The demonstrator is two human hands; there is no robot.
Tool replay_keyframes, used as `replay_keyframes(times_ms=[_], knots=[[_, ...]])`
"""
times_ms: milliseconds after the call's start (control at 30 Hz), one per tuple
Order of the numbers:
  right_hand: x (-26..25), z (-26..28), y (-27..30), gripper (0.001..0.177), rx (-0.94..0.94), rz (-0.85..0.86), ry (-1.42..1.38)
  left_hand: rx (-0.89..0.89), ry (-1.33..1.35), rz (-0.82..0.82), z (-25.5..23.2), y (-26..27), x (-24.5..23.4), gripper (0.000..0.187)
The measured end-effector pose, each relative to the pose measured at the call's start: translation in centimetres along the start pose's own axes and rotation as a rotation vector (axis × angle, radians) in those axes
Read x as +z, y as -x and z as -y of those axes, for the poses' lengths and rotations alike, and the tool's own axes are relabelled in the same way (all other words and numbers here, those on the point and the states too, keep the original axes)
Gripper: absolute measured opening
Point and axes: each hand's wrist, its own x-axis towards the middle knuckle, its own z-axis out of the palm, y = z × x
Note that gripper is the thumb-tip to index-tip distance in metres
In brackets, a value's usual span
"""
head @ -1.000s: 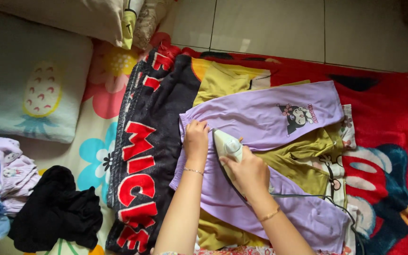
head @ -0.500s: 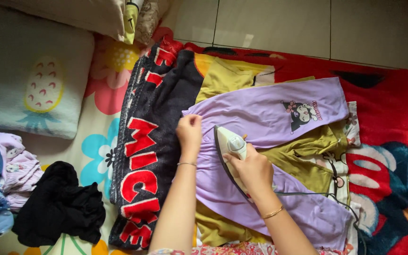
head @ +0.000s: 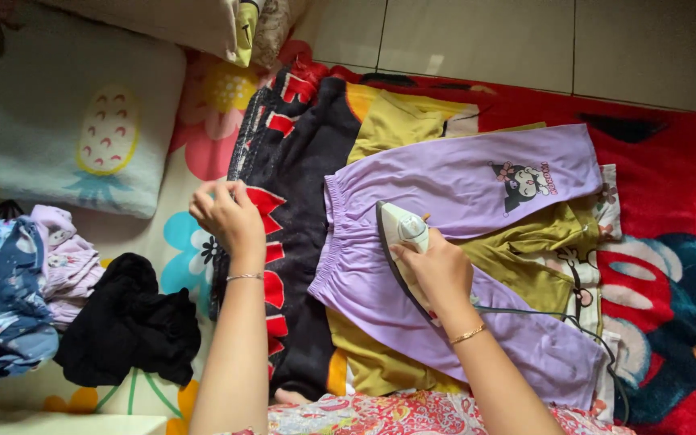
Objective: Ironing various pieces of children's clothing on a blanket spread on the floor.
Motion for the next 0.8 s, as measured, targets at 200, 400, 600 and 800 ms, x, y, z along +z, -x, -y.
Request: replay_keyframes(times_ms=[200,400,600,800], knots=[[0.0,0.1,0.2,0.057,0.01,-0.006,-0.036,-0.023,0.3,0.371,-3.2,4.9,1.9,0.012],[0.4,-0.3,-0.1,0.059,-0.028,-0.019,0.022,0.06,0.47,0.572,-9.3,12.2,5.7,0.011],[0.7,-0.5,-0.4,0.06,-0.025,-0.015,0.034,-0.038,0.333,0.721,-10.8,14.8,6.4,0.013],[0.5,-0.8,-0.4,0.059,-0.037,-0.004,-0.002,-0.221,0.387,0.694,-9.0,16.4,9.1,0.016]])
